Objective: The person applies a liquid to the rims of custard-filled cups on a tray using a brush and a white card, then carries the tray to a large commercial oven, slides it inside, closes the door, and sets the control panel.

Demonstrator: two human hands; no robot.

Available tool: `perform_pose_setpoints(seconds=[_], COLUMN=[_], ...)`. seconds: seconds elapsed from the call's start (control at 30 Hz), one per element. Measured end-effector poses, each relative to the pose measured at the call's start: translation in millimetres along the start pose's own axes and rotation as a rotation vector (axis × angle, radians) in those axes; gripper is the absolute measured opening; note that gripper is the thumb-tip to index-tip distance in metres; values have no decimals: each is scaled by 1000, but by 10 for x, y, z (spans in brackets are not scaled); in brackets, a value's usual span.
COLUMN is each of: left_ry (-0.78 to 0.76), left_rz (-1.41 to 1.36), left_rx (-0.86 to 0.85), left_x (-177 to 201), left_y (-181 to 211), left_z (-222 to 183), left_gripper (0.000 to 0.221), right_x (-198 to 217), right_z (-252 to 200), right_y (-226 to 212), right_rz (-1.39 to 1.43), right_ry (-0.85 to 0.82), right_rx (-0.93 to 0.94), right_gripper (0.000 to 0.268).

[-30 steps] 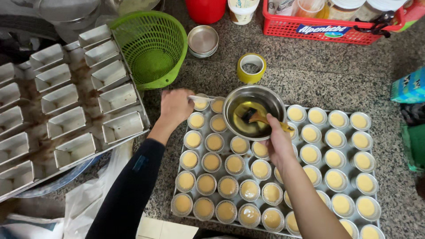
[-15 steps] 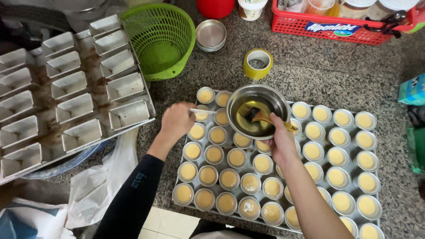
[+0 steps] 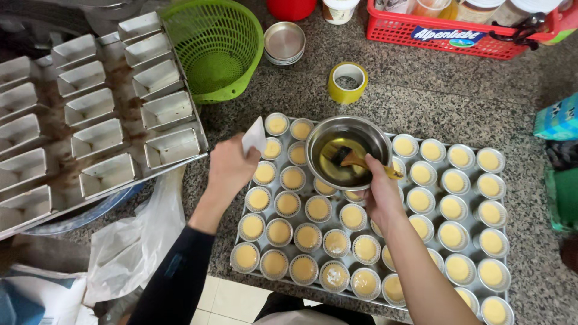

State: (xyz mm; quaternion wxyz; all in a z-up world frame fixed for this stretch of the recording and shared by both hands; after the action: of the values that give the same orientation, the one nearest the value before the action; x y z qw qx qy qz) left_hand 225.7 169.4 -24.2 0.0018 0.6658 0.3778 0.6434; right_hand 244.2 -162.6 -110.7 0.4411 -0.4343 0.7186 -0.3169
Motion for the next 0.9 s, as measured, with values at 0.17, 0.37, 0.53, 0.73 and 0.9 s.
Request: perform_pose_setpoints(seconds=[0.17, 0.37, 0.53, 0.73, 0.9], left_ry=[-12, -57, -54, -67, -18], left_rz=[-20, 23, 55, 26, 52], left_rx=[-6, -57, -129, -234, -331], left_x=[113, -11, 79, 163, 345], left_y=[-97, -99, -133, -74, -245], left_z=[-346, -397, -407, -478, -779], left_gripper=[29, 25, 19, 19, 19], right_x=[-16, -38, -74, -73, -61], right_z=[23, -65, -143, -138, -155], right_y=[118, 134, 79, 118, 144], right_rz=[-6, -52, -53, -40, -26], right_ry=[-13, -15, -16, -41, -61], right_rx=[-26, -49, -51, -14, 20], right_gripper=[35, 35, 35, 33, 35])
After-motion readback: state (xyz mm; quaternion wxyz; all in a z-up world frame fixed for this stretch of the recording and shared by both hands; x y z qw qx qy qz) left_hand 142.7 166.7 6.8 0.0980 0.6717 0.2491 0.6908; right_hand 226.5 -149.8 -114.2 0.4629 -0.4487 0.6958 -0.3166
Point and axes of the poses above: each hand's wrist, its own z-axis towards the middle knuckle, its own x-axis out of the back of the hand, y = z × x, the point moved 7 cm from there along z, towards the middle knuckle, and after that the axes turned 13 degrees about x, right-handed, at the moved point
